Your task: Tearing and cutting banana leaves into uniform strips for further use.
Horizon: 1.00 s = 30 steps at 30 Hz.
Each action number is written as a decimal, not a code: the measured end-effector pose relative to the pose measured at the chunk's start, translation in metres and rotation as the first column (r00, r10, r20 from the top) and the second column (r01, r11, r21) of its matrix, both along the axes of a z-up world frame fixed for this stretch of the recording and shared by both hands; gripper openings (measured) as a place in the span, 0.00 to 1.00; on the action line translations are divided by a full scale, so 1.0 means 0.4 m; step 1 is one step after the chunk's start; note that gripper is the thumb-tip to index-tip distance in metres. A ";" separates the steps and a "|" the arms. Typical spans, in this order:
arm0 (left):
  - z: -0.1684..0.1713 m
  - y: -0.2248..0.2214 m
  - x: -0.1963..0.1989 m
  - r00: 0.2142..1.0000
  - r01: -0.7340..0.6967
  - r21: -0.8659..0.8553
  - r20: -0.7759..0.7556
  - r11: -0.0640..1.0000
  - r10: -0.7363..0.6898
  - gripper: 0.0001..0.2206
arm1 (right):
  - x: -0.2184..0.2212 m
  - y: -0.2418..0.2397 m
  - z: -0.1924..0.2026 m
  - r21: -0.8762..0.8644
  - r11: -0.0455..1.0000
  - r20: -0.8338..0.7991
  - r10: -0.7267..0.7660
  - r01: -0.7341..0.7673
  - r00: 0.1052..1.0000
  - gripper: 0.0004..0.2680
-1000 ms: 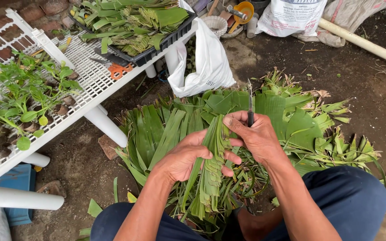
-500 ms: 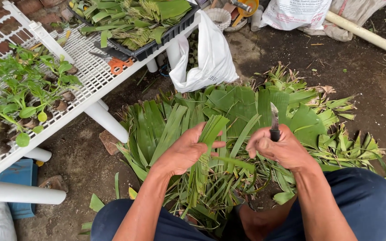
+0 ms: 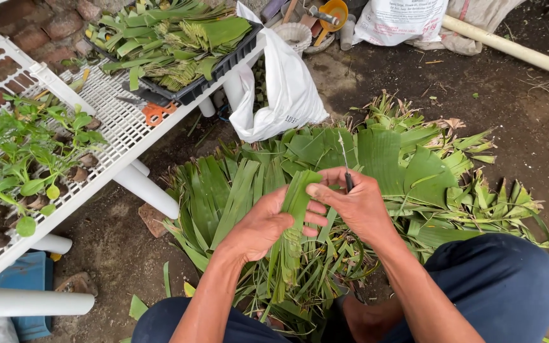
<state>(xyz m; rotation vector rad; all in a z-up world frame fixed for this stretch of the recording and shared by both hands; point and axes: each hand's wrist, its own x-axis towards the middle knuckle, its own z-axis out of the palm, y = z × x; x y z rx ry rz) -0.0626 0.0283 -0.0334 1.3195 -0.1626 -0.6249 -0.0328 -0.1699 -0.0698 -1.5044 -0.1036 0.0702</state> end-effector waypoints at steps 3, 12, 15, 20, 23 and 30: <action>-0.005 0.005 -0.006 1.000 0.022 -0.038 0.007 0.999 -0.021 0.28 | -0.003 0.020 0.016 0.004 1.000 -0.005 -0.029 0.029 1.000 0.10; -0.014 0.019 -0.006 0.999 0.002 -0.161 0.032 0.987 0.003 0.25 | 0.010 0.032 0.013 0.167 0.981 0.039 -0.104 0.096 0.994 0.10; -0.024 0.021 -0.005 1.000 -0.012 -0.206 0.013 0.978 0.015 0.26 | 0.005 0.035 0.019 0.192 0.973 0.059 -0.140 0.126 0.988 0.09; -0.015 0.016 -0.005 0.998 -0.024 -0.155 0.046 0.988 0.031 0.25 | 0.005 0.033 0.002 0.166 0.971 0.054 -0.185 0.174 0.981 0.07; -0.014 0.012 -0.005 0.998 -0.028 -0.145 0.048 0.989 0.035 0.25 | 0.004 0.026 -0.020 0.185 0.969 0.057 -0.180 0.166 0.982 0.06; -0.011 0.013 -0.008 0.998 -0.026 -0.138 0.050 0.990 0.033 0.26 | -0.010 0.040 0.018 0.169 0.979 0.087 -0.129 0.113 0.988 0.10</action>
